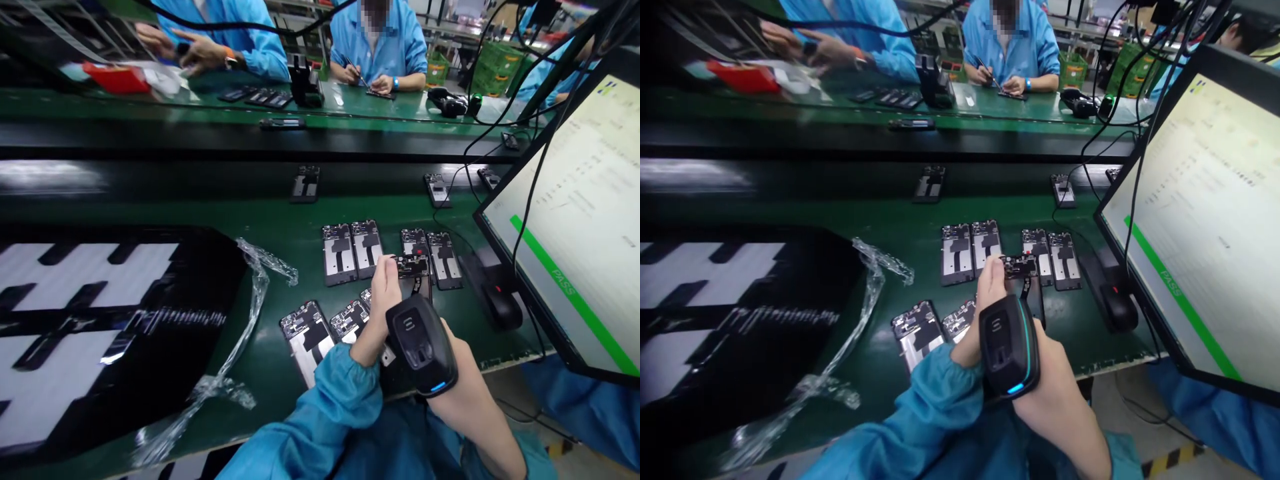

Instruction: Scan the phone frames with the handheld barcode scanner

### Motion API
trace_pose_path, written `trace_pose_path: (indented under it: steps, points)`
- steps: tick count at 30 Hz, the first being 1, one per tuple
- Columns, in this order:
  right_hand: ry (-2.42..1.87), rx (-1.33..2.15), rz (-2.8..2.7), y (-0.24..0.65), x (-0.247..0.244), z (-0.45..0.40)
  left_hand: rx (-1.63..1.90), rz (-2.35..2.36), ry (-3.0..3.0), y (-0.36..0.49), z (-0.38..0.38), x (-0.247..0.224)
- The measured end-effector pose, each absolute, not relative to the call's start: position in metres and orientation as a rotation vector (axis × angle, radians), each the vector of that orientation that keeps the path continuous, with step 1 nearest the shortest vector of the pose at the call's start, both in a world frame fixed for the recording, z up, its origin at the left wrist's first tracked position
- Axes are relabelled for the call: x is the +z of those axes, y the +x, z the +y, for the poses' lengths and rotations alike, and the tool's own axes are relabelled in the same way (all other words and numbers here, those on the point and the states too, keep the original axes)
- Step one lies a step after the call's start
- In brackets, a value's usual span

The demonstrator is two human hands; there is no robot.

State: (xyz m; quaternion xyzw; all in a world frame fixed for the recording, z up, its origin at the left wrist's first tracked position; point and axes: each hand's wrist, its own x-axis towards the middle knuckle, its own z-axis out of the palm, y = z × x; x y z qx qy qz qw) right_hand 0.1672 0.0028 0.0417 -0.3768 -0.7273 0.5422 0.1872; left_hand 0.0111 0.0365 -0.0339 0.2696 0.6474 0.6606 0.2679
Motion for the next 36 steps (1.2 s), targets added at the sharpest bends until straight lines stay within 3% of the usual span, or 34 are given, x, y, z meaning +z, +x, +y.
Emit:
trace_pose_path:
  steps: [11, 21, 36]
  points:
    - [-1.054, 1.497, -2.025, 0.161, 0.053, 0.004, 1.852, 1.765, 0.695, 0.015, 0.025, -0.022]
    - [-1.114, 1.38, -1.996, 0.174, 0.06, -0.005, 1.864, 2.053, 0.742, 0.025, 0.018, -0.014]
    - [-1.188, 1.492, -1.833, 0.213, 0.056, -0.02, 2.039, 2.056, 0.814, 0.038, 0.019, -0.019]
